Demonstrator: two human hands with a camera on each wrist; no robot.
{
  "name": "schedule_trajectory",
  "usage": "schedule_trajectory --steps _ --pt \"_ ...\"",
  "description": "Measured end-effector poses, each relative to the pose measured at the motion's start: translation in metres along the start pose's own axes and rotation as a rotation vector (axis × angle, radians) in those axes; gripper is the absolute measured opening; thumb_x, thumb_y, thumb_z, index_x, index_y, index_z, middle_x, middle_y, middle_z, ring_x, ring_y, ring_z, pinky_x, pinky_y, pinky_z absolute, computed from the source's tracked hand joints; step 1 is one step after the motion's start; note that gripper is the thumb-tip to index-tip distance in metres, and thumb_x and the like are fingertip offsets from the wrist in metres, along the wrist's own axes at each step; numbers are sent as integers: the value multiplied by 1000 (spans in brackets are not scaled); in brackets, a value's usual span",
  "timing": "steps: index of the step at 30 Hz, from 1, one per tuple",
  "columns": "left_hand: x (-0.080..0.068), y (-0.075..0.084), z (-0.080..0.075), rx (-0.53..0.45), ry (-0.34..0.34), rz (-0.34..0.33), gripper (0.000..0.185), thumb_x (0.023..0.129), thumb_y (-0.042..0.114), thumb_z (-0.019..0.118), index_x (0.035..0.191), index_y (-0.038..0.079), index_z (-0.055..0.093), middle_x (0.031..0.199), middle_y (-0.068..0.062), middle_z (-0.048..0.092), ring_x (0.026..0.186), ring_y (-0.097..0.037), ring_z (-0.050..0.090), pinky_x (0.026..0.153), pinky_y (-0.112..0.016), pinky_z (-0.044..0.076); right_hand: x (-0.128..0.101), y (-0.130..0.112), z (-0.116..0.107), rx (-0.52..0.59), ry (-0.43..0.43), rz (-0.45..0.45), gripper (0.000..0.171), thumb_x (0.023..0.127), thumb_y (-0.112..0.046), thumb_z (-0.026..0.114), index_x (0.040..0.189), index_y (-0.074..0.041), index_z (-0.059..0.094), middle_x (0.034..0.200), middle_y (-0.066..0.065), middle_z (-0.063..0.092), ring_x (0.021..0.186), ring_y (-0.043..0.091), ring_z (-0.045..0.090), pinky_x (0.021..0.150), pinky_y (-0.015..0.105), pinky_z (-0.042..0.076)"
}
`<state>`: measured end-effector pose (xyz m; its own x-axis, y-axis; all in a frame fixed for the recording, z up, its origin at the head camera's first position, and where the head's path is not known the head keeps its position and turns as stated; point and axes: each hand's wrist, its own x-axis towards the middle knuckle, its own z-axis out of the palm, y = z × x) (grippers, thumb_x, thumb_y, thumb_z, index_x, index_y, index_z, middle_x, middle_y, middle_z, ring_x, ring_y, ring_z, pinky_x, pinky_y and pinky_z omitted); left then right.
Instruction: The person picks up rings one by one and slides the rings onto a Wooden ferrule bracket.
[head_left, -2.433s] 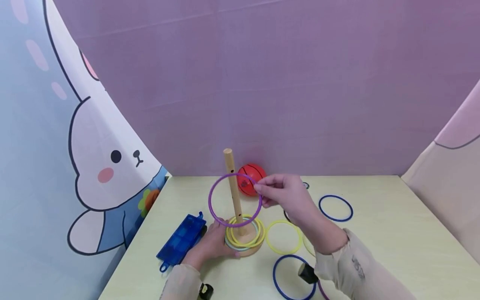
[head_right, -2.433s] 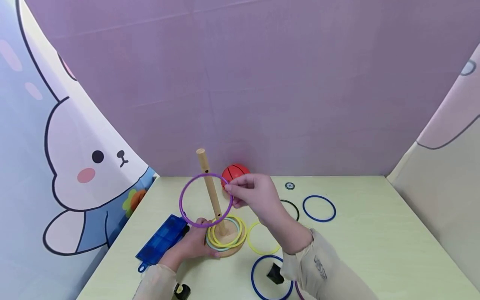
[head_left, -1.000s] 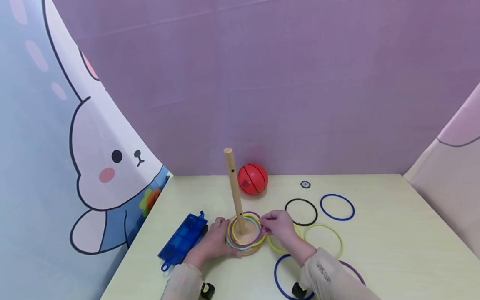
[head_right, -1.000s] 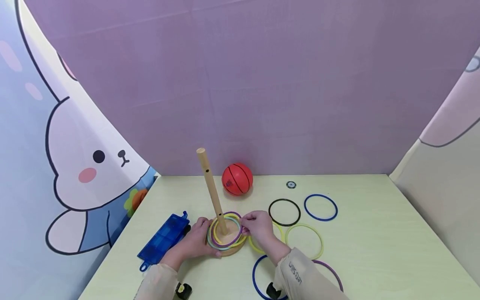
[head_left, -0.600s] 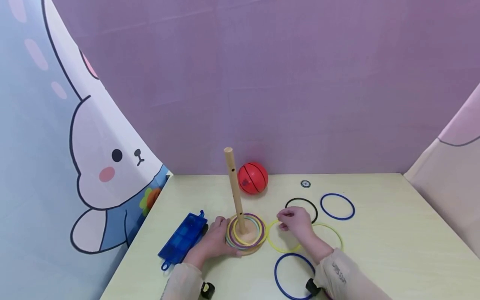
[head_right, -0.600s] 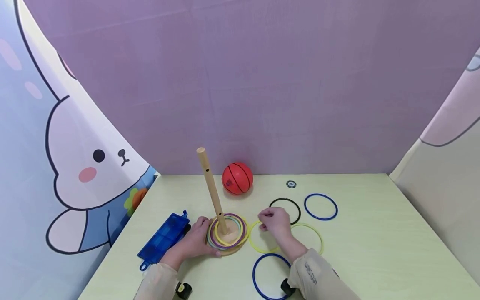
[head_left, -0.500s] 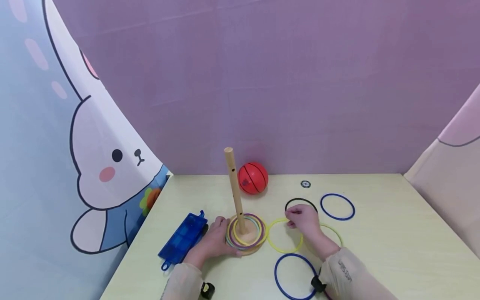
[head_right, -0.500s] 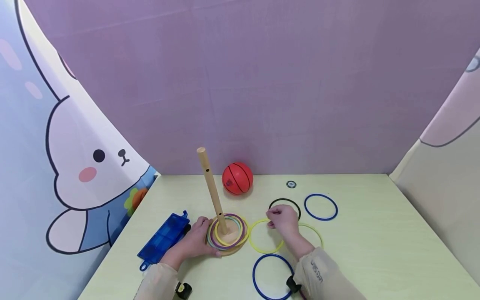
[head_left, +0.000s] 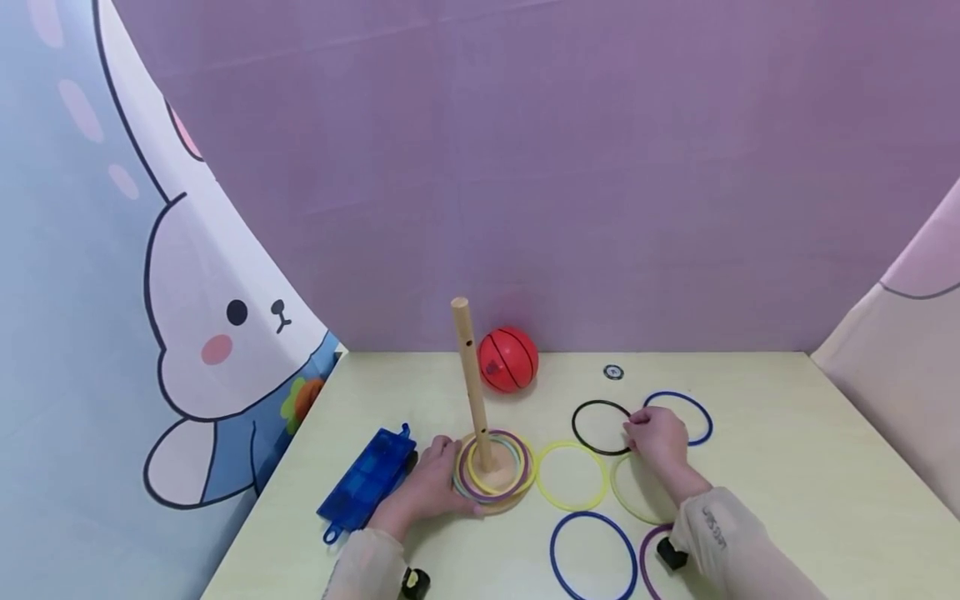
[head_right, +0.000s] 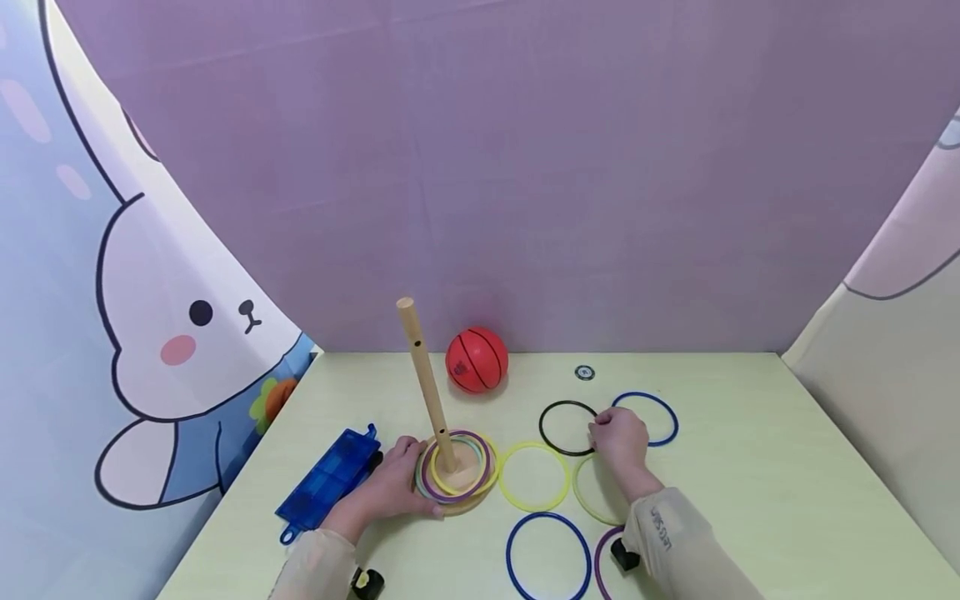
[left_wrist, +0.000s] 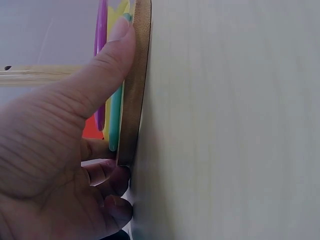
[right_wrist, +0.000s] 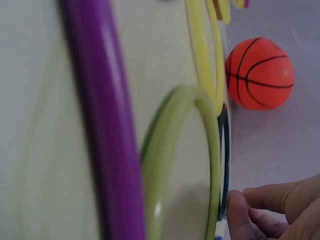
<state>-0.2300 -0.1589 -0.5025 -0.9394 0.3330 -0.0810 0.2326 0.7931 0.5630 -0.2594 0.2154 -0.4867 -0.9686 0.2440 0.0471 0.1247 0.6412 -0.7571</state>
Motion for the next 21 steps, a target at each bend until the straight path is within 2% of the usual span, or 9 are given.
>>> schedule_trajectory --steps 6,10,14,17,21 --pt "0 0 0 -4 -2 4 116 58 63 85 145 2 39 128 -8 42 119 -27 43 100 -48 43 4 6 -2 -30 -7 37 15 86 -9 72 90 5 68 69 9 67 54 14 60 56 29 47" --pt "0 2 -1 -11 -8 -1 115 58 63 85 145 2 39 128 -7 42 119 -26 43 100 -47 44 6 7 -4 -70 1 39 20 84 -9 72 94 7 66 77 13 67 60 19 61 64 35 47" --pt "0 2 0 -4 -7 -5 116 58 62 85 145 2 39 127 -7 42 119 -26 43 100 -47 44 8 10 -5 -123 3 33 22 80 -8 73 95 8 65 87 18 67 74 29 61 75 46 46" --pt "-1 2 0 2 -9 -12 116 58 62 85 145 2 39 127 -7 42 119 -26 44 100 -48 44 9 12 -5 -151 -2 27 20 79 -7 73 91 6 65 88 19 67 80 34 60 77 49 45" --pt "-1 2 0 -10 -14 -20 114 58 62 85 145 4 39 127 -6 42 119 -25 43 100 -47 44 10 14 -5 -162 -7 23 15 78 -7 73 86 4 65 83 17 66 77 34 60 75 49 45"
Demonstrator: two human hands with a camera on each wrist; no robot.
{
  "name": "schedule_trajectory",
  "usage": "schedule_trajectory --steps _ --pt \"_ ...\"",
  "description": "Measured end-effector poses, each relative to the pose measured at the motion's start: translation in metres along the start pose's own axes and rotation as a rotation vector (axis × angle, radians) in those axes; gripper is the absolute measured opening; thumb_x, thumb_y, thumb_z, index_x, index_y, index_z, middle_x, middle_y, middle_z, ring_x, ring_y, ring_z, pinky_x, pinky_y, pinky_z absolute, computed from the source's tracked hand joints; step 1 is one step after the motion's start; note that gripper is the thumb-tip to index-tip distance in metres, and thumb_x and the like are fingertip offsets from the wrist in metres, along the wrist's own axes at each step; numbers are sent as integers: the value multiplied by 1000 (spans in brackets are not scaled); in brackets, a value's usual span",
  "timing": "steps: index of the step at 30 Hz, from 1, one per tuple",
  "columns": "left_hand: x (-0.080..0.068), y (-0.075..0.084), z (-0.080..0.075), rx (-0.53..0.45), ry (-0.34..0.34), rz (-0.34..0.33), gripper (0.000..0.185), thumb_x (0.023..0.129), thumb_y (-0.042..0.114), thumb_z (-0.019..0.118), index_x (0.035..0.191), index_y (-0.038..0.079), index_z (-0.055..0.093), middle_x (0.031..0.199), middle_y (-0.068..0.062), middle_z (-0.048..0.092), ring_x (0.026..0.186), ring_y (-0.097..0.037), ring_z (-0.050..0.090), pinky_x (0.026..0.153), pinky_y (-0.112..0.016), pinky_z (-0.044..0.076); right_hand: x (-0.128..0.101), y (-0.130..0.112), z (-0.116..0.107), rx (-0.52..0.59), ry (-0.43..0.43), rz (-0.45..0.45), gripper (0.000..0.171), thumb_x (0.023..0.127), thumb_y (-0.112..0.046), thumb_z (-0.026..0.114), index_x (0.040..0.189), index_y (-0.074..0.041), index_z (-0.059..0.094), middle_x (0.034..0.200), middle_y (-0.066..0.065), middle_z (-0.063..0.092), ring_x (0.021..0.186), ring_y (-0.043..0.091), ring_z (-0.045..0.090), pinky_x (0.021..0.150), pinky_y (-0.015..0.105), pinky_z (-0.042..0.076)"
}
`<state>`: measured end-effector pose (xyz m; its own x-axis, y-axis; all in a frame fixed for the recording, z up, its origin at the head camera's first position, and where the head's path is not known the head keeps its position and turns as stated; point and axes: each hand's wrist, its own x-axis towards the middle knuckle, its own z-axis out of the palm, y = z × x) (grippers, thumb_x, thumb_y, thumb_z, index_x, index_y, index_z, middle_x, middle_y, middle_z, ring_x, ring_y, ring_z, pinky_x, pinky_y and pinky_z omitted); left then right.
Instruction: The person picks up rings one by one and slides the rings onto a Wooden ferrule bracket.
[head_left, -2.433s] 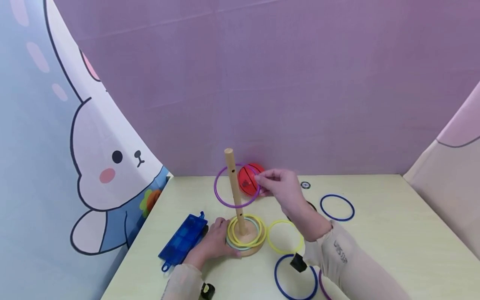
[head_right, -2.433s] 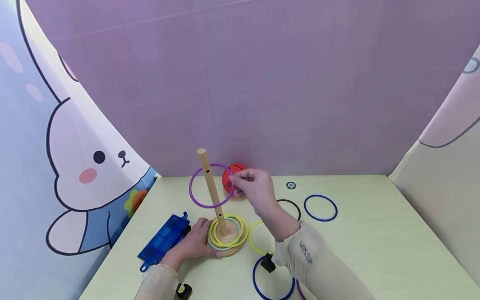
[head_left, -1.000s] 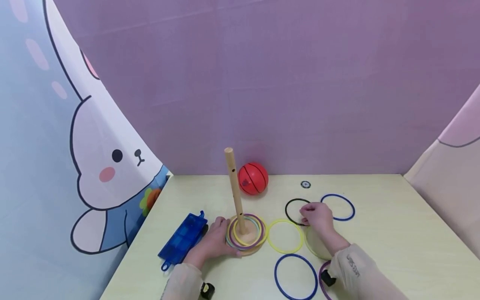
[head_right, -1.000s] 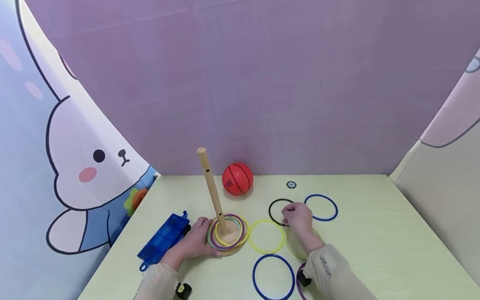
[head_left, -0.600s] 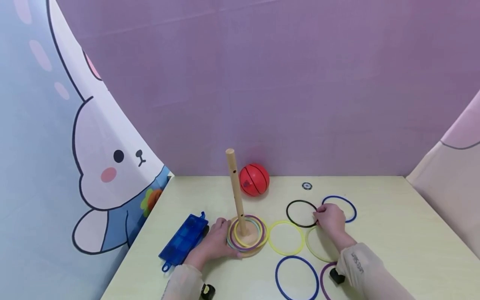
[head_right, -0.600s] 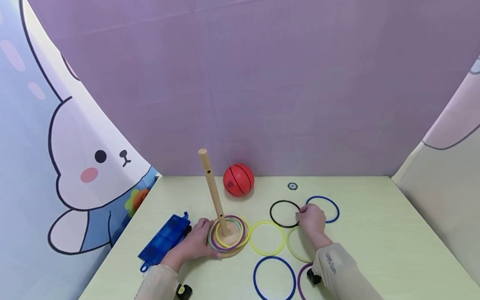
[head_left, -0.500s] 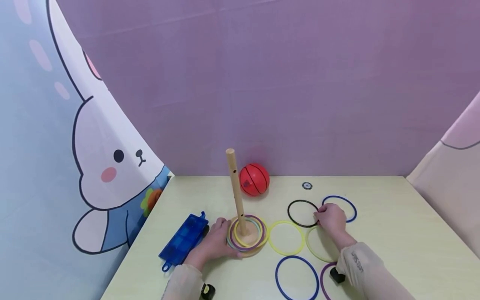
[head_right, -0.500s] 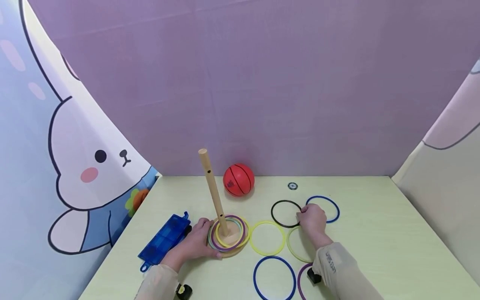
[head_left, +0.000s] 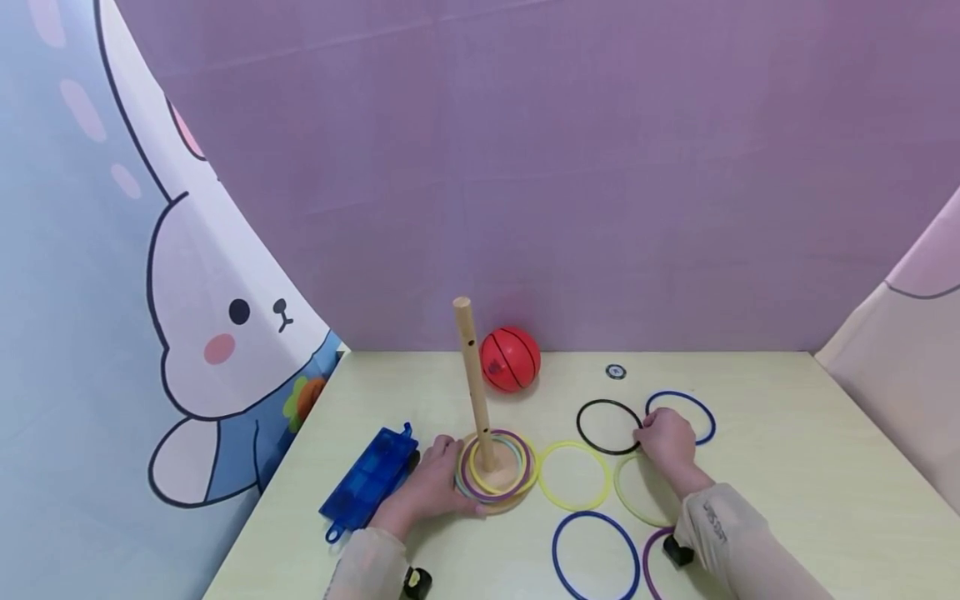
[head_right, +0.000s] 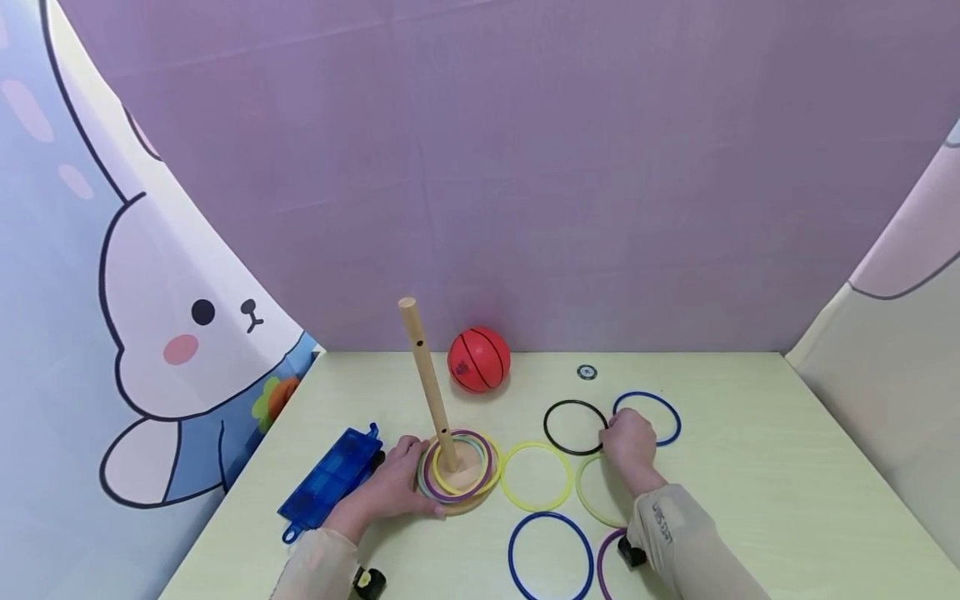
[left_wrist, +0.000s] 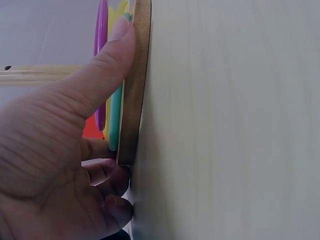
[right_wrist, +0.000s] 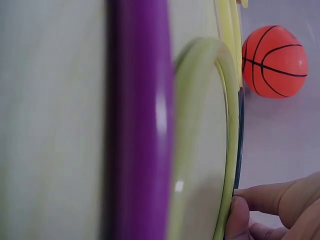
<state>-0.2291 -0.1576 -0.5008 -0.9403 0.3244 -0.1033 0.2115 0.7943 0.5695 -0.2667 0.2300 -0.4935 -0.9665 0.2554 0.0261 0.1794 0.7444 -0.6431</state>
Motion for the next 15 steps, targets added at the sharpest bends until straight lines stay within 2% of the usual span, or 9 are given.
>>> schedule_trajectory --steps 9,15 --pt "-1 0 0 3 8 21 113 59 61 85 144 2 40 126 -7 42 118 -26 44 100 -48 44 1 2 0 -15 -36 29 12 78 -9 69 82 2 68 80 14 67 73 30 59 72 46 46" --pt "-2 1 -1 4 6 26 112 60 59 86 144 1 39 127 -9 42 119 -28 43 100 -49 44 -1 0 1 8 -32 13 13 80 -11 66 81 1 71 78 12 68 72 28 60 70 43 45"
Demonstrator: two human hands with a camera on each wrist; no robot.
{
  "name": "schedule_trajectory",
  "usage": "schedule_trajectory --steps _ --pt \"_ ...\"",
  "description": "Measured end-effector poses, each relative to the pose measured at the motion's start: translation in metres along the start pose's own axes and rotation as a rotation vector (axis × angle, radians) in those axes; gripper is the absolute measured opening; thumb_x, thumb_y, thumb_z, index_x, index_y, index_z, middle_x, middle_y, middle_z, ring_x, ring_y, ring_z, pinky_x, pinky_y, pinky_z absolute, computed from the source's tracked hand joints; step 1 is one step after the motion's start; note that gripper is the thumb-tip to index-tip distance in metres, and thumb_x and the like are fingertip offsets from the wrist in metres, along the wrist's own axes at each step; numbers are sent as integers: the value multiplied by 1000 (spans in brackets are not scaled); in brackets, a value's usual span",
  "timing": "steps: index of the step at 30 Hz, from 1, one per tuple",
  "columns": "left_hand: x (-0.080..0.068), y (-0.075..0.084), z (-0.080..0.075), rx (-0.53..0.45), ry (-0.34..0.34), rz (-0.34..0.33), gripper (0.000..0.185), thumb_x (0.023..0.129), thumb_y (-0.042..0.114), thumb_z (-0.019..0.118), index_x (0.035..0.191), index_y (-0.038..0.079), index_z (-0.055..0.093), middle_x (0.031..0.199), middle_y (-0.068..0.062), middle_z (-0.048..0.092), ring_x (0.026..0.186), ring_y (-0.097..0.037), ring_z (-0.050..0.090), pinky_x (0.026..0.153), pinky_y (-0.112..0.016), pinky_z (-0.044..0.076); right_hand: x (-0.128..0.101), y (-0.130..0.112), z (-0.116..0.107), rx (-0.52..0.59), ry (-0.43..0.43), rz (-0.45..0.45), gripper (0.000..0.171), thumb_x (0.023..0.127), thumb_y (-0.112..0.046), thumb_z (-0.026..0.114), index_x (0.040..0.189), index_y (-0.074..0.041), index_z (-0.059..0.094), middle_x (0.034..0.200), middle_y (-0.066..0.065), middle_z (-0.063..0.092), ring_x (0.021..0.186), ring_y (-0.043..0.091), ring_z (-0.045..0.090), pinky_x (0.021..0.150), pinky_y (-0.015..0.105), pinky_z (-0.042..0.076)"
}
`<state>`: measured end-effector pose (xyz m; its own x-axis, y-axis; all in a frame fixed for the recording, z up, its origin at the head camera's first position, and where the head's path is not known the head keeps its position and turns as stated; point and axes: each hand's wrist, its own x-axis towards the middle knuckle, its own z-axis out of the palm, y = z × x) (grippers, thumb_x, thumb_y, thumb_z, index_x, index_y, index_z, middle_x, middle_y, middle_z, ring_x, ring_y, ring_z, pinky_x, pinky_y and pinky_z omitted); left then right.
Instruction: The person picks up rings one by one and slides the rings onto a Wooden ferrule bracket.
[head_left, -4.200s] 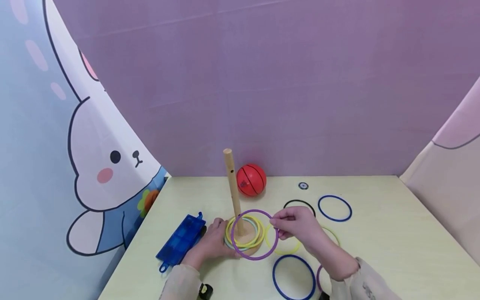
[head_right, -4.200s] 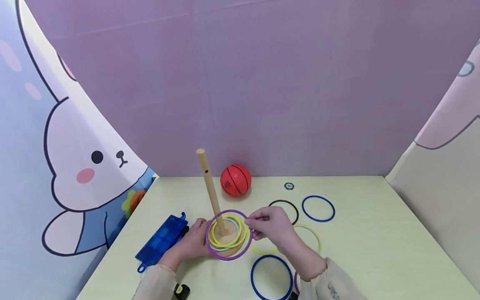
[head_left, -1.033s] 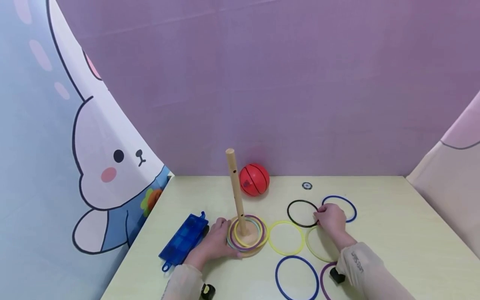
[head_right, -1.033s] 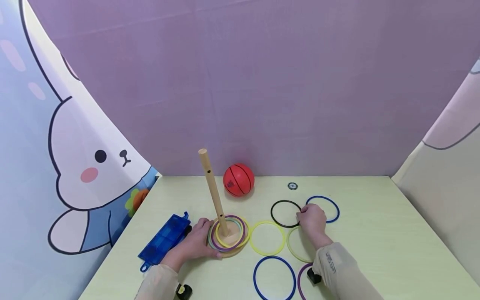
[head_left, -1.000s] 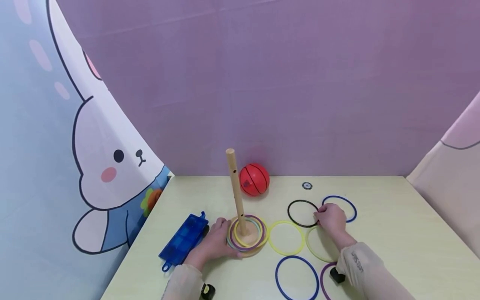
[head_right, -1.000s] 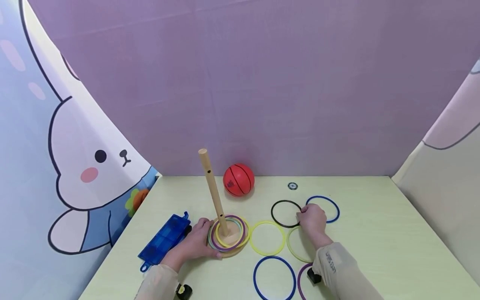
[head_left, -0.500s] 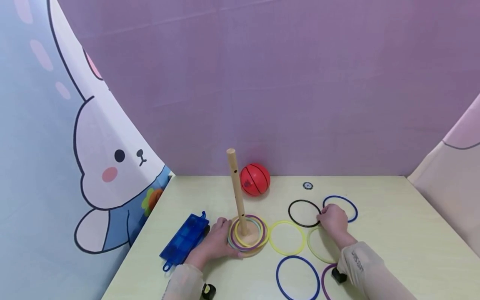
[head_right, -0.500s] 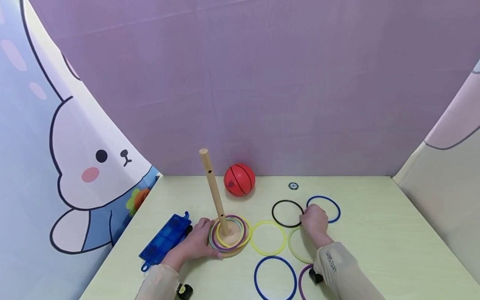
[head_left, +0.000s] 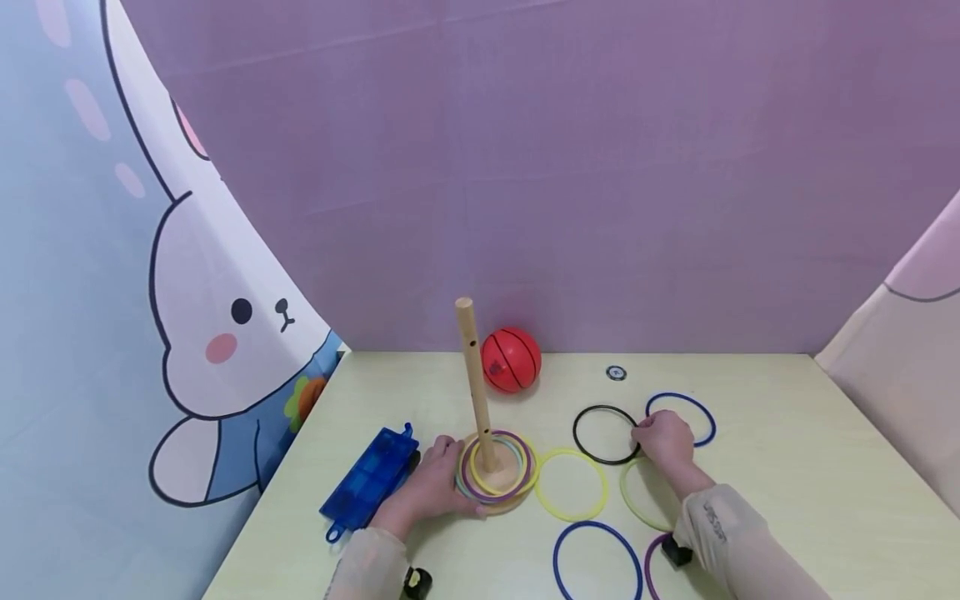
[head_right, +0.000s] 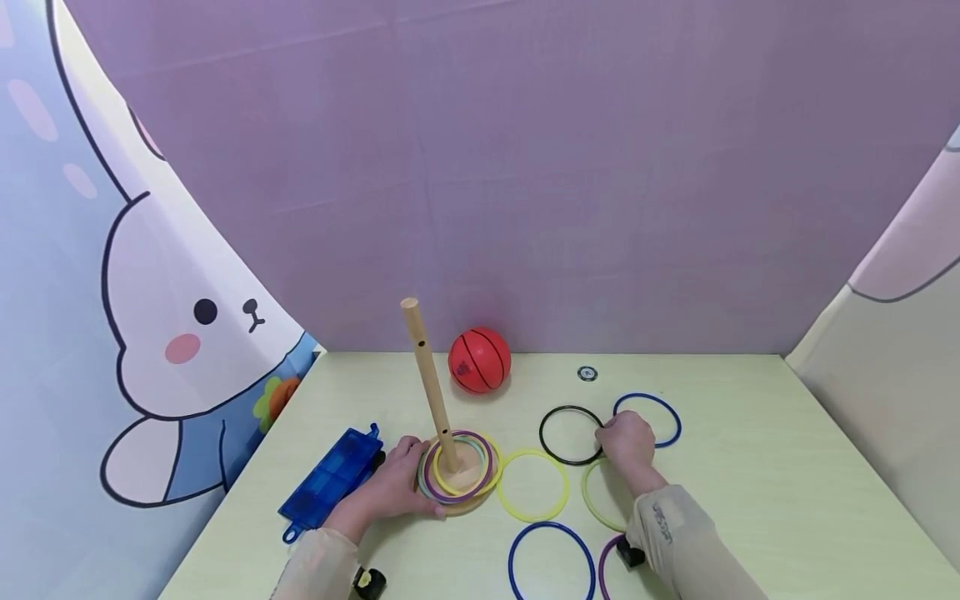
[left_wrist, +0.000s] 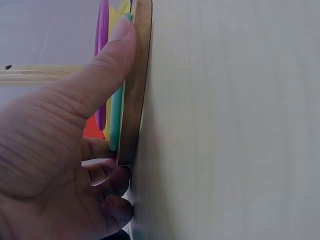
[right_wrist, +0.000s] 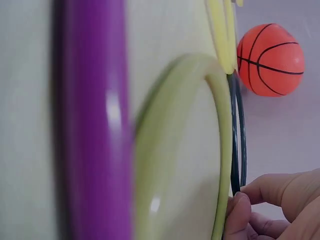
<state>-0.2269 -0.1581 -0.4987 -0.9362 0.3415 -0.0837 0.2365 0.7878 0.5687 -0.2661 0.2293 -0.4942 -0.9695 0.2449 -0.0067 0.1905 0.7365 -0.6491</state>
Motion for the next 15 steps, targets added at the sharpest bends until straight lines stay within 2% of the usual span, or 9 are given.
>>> schedule_trajectory --steps 3,8,10,15 --pt "0 0 0 8 3 7 113 60 59 86 144 0 39 128 -10 42 119 -29 43 100 -49 44 -2 -1 -1 34 15 -12 13 81 -11 66 82 0 72 75 8 68 70 24 59 67 36 44" --pt "0 1 -1 9 3 4 114 59 59 86 145 1 39 128 -10 42 119 -29 43 100 -50 43 -10 -10 -6 177 -18 9 16 88 -11 65 92 3 71 73 6 68 64 17 62 57 26 48" --pt "0 1 -1 1 1 1 113 60 58 86 144 0 39 128 -10 42 119 -29 43 100 -50 44 -15 -15 -8 230 -34 22 17 89 -9 65 96 6 70 75 8 68 63 17 64 56 26 51" --pt "0 1 -1 -5 -6 -6 113 60 59 86 145 0 39 129 -10 41 120 -29 43 100 -50 43 -25 -25 -13 328 -75 9 20 89 -6 66 101 9 68 79 11 69 64 19 66 63 35 57"
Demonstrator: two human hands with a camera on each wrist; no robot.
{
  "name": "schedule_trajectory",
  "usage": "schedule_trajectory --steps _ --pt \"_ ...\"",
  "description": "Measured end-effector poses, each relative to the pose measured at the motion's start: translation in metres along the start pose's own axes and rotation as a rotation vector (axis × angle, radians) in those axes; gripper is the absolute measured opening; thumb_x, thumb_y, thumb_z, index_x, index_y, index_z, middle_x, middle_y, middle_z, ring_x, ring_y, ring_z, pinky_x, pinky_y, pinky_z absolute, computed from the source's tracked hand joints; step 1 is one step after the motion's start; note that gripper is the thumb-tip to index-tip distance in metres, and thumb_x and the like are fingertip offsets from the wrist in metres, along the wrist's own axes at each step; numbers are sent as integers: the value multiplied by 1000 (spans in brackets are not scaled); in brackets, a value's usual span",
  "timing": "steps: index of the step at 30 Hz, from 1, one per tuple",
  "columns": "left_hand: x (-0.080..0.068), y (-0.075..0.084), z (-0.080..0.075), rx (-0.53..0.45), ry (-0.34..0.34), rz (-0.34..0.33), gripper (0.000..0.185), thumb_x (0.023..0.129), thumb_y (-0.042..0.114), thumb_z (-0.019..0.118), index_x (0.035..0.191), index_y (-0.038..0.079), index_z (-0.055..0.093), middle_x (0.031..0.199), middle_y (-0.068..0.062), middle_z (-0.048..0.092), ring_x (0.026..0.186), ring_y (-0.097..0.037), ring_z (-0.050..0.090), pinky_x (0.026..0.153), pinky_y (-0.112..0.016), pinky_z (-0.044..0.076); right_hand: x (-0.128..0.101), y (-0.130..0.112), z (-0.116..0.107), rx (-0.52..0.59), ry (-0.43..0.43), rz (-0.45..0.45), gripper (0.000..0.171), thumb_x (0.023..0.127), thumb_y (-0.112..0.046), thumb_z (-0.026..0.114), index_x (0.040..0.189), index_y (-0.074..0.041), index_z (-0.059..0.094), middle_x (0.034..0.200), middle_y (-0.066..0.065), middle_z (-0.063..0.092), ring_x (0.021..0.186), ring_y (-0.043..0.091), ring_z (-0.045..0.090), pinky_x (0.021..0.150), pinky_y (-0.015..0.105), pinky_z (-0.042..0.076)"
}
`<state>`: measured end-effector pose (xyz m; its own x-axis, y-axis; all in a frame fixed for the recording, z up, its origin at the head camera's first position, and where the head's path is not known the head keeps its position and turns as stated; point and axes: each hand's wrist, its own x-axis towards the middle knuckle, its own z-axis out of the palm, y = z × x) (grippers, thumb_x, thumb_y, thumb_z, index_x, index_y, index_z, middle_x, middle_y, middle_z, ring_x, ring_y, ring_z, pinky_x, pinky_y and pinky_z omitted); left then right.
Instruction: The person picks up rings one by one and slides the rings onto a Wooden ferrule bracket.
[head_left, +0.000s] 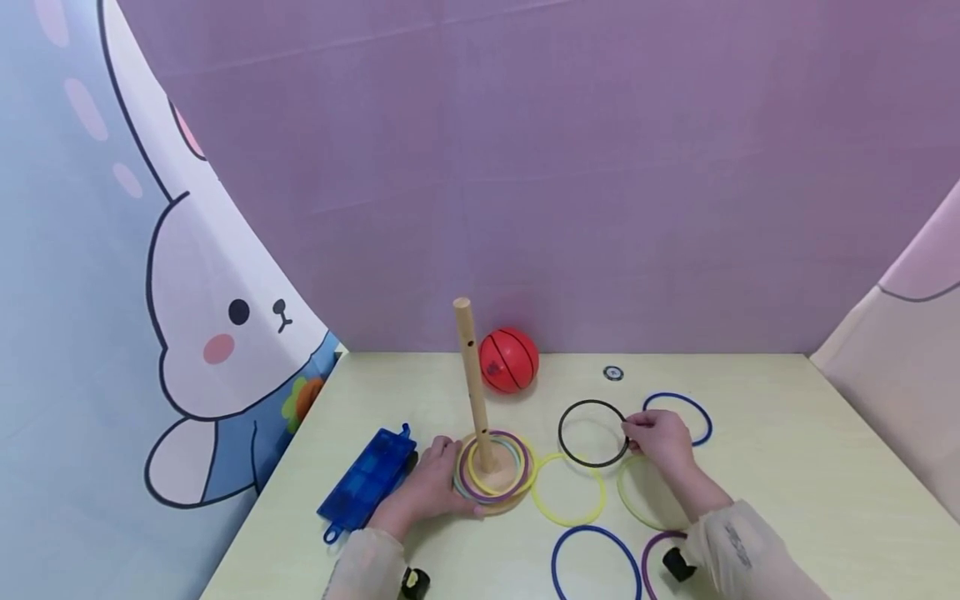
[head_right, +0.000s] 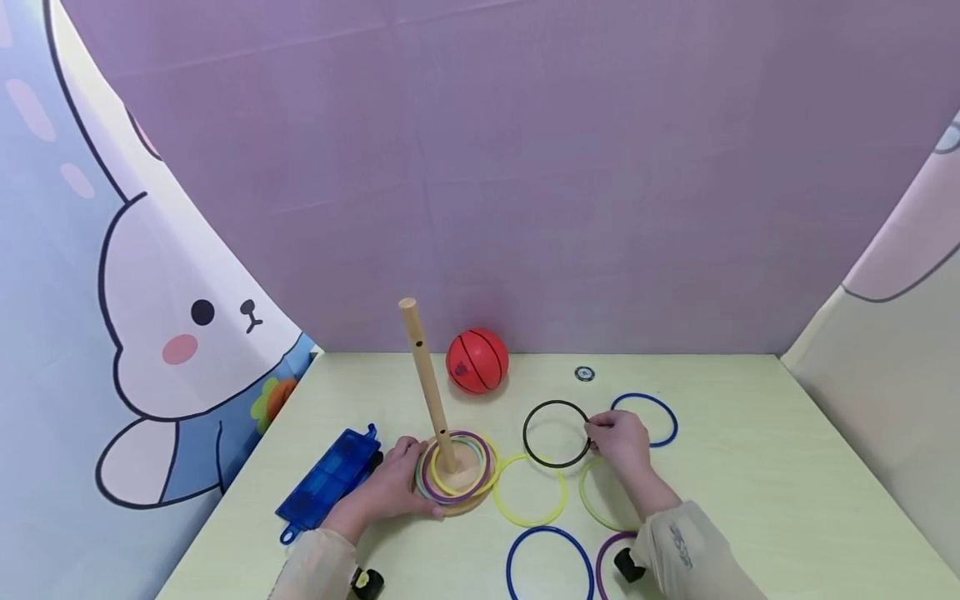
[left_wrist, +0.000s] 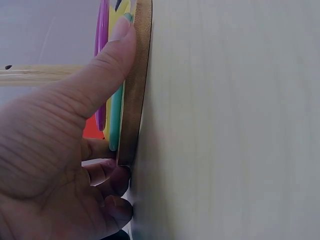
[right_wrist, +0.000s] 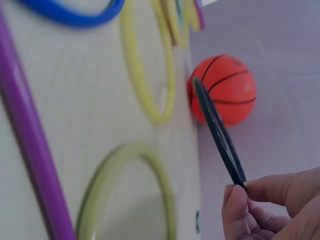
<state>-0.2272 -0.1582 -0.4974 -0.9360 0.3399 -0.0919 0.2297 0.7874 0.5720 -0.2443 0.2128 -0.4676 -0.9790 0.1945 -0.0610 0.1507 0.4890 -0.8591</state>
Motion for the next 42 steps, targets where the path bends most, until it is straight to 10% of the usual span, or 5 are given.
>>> schedule_trajectory --steps 29,42 --pt "2 -2 3 11 9 -8 115 59 60 86 145 1 38 131 -10 41 122 -30 43 100 -50 43 -67 -44 28 477 -345 -24 23 89 -1 66 105 14 61 80 8 68 65 16 64 64 28 57" --pt "5 -4 5 30 28 19 112 57 62 86 142 4 42 129 -10 42 118 -29 44 98 -50 45 -87 -75 35 527 -446 -71 27 90 -4 66 108 14 60 83 8 68 67 15 64 66 28 57"
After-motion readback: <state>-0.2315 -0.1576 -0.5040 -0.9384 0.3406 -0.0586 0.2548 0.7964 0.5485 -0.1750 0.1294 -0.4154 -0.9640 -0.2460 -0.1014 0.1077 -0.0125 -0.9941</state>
